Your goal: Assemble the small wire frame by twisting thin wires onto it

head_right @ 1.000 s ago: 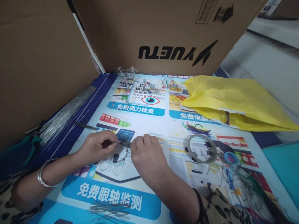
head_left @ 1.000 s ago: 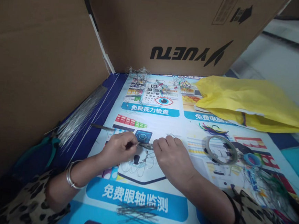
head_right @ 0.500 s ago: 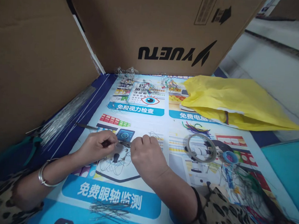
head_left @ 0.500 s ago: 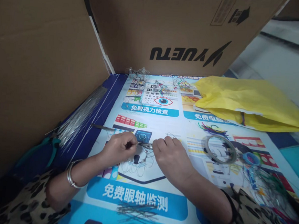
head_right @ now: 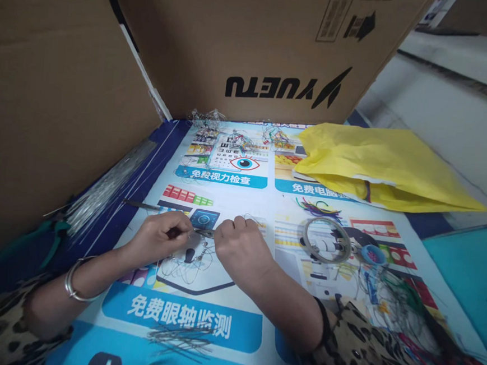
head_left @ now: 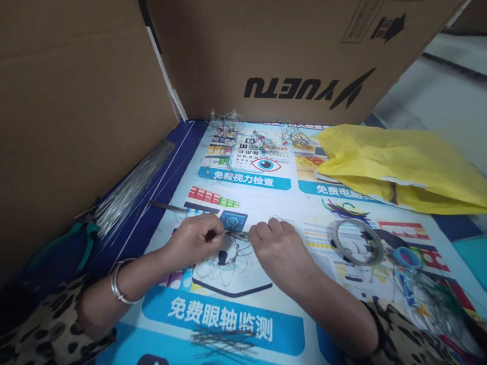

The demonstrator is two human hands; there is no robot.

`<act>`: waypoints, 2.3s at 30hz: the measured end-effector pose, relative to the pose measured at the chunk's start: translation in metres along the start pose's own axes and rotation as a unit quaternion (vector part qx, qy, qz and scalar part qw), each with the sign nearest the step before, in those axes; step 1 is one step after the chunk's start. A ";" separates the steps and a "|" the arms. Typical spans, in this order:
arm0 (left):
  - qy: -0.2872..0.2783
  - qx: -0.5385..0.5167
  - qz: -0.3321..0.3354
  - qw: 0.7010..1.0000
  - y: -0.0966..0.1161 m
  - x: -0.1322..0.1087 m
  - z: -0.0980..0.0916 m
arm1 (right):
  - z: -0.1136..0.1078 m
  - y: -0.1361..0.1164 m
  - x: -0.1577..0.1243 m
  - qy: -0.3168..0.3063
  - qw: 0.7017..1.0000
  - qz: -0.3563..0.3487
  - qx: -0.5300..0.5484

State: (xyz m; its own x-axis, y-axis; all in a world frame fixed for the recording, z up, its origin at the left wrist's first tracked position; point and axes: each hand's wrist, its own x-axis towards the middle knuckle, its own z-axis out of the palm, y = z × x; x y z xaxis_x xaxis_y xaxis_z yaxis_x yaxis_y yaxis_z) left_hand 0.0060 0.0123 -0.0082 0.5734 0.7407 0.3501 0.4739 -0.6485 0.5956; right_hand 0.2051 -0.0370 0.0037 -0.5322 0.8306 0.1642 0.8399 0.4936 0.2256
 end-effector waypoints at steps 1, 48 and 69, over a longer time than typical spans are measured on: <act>-0.002 0.000 0.004 1.000 -0.001 0.000 0.000 | 0.001 0.001 0.000 0.001 1.000 -0.003 0.000; -0.136 0.052 0.051 0.988 -0.002 0.007 -0.013 | -0.024 0.003 -0.012 -0.096 0.990 0.066 0.085; -0.202 -0.021 0.077 0.976 -0.005 0.022 -0.021 | -0.032 0.019 -0.003 -0.121 0.989 0.060 0.062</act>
State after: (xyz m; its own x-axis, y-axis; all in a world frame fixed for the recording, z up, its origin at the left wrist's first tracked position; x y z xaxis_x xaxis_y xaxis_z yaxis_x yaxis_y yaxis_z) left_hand 0.0024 0.0360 0.0115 0.8565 0.4994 0.1303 0.3378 -0.7332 0.5901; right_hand 0.2190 -0.0383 0.0387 -0.3999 0.9149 -0.0556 0.9099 0.4036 0.0956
